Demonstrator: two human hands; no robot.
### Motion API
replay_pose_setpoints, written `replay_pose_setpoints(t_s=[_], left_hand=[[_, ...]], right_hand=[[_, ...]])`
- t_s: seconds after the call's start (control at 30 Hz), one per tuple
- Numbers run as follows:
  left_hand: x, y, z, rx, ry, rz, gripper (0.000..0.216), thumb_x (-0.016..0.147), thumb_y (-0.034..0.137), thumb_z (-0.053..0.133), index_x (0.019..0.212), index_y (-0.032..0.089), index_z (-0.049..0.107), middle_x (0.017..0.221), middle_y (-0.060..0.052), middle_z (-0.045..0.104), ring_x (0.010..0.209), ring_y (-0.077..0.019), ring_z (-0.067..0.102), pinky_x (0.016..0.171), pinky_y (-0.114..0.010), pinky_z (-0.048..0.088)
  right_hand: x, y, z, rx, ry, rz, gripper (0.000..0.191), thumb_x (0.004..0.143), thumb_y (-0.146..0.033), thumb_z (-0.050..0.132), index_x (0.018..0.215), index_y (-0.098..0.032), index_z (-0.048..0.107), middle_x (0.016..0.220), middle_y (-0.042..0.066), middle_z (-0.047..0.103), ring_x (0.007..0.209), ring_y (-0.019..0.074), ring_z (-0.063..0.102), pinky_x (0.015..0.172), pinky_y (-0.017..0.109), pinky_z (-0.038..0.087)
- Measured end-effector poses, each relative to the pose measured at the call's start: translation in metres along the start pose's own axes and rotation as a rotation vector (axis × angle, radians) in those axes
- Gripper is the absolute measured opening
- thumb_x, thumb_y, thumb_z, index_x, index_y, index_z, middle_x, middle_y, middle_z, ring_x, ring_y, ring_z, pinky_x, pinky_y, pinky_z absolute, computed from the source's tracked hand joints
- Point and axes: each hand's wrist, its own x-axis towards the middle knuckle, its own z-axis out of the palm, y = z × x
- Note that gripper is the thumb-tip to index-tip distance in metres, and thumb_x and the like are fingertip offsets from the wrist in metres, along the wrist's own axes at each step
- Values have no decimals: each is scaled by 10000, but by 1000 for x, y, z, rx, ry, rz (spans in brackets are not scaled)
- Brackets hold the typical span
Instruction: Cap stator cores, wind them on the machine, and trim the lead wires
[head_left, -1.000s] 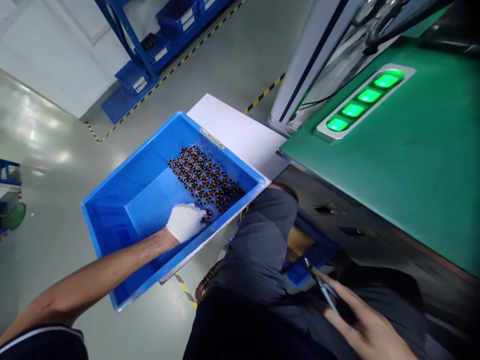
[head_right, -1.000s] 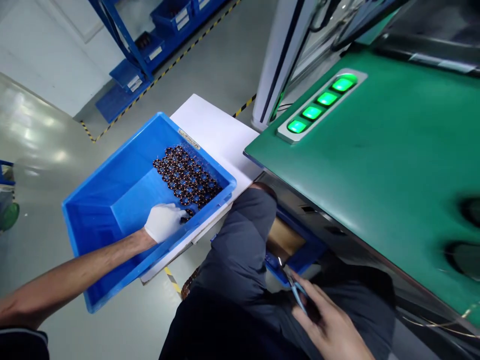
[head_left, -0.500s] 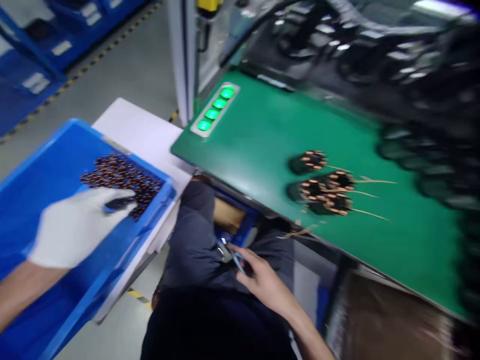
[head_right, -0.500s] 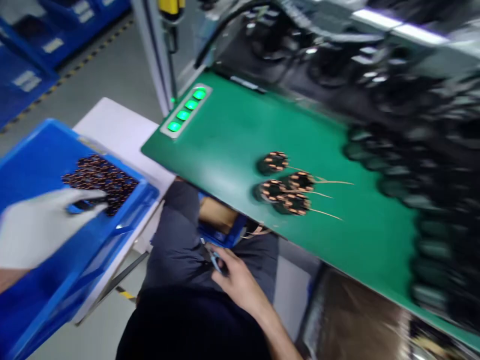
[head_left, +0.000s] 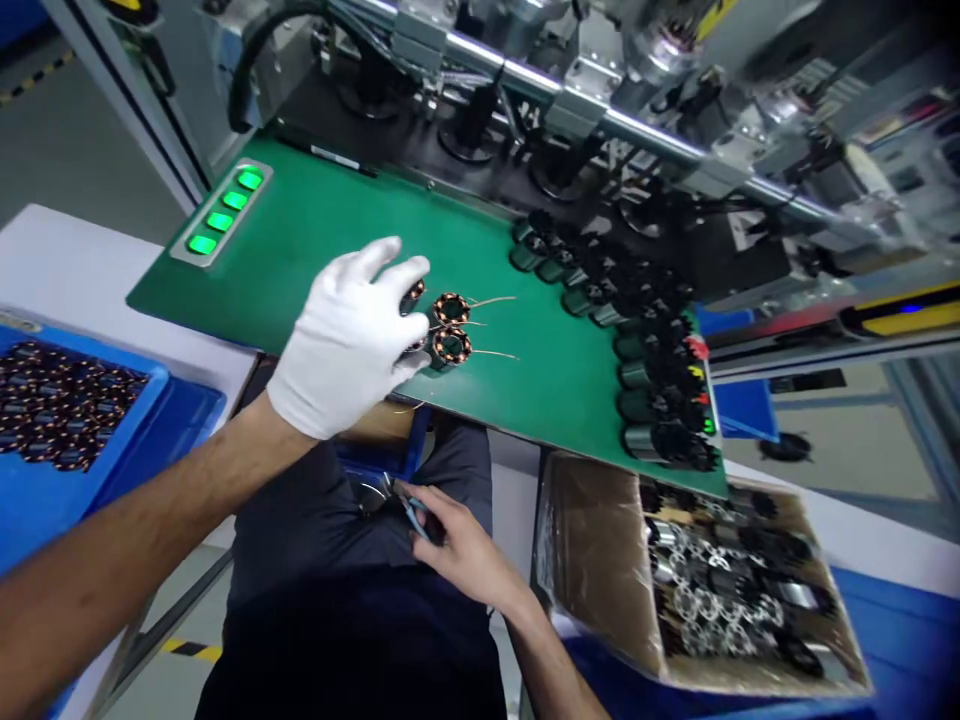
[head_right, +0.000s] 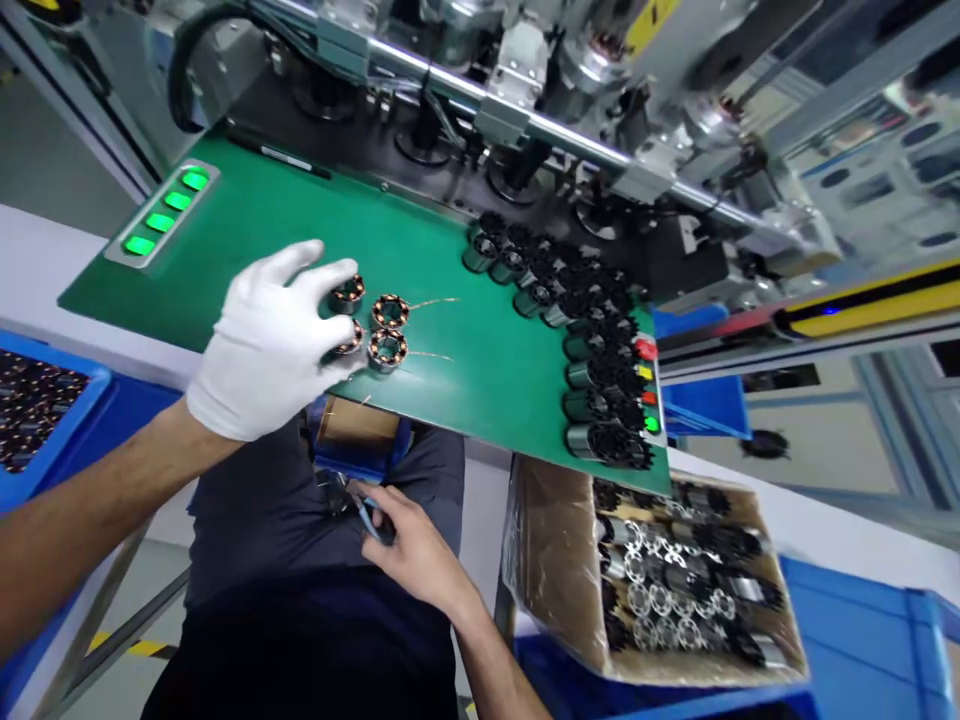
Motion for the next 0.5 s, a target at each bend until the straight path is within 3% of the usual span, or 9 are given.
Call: replay_pose_setpoints(t_s=[0.1,0.17,0.23,0.33,0.4,0.5], left_hand=[[-19,5,-5,69,100,-46,161,928,274,892,883,196,758,1712,-117,689,1739,-514,440,1441,-762,300],[-42,21,-11,-12,239,-135,134,1007,315,866,968,225,775,1601,-104,765,1656,-410,583,1379,-617,472],[-69,42,-15,-127,291,-214,89,1046,287,847,1024,265,764,1362,-43,862,1366,-262,799,1144,-426,639],[-105,66,-15,-75,166,-218,179,967,299,931,1004,301,756,1256,33,877,1042,-158,851,819,-305,618],[-121,73,-12,11,85,-186,207,962,337,942,1004,306,742,1277,31,870,1003,-148,848,726,-291,581],[-134,71,-5,70,66,-168,273,971,386,963,988,300,705,1202,25,872,952,-151,845,664,-285,558]], right_hand=[[-8,13,-3,37,71,23,653,940,-170,696,1587,-230,763,1091,52,757,867,188,685,829,336,579],[-12,15,-3,73,110,25,611,961,-188,679,1563,-225,777,1085,56,757,858,193,678,826,345,581],[-18,8,-3,118,147,18,608,1000,-201,648,1597,-242,758,1087,57,746,898,207,684,866,363,589],[-29,-18,-6,177,228,-80,666,1041,-160,603,1691,-280,683,1097,58,729,973,223,689,901,374,594],[-36,-40,-9,210,261,-178,723,1033,-102,590,1726,-298,648,1082,52,713,969,217,674,878,359,593],[-39,-66,-13,262,249,-263,823,983,-29,575,1752,-319,616,1085,38,688,979,206,653,888,346,596]])
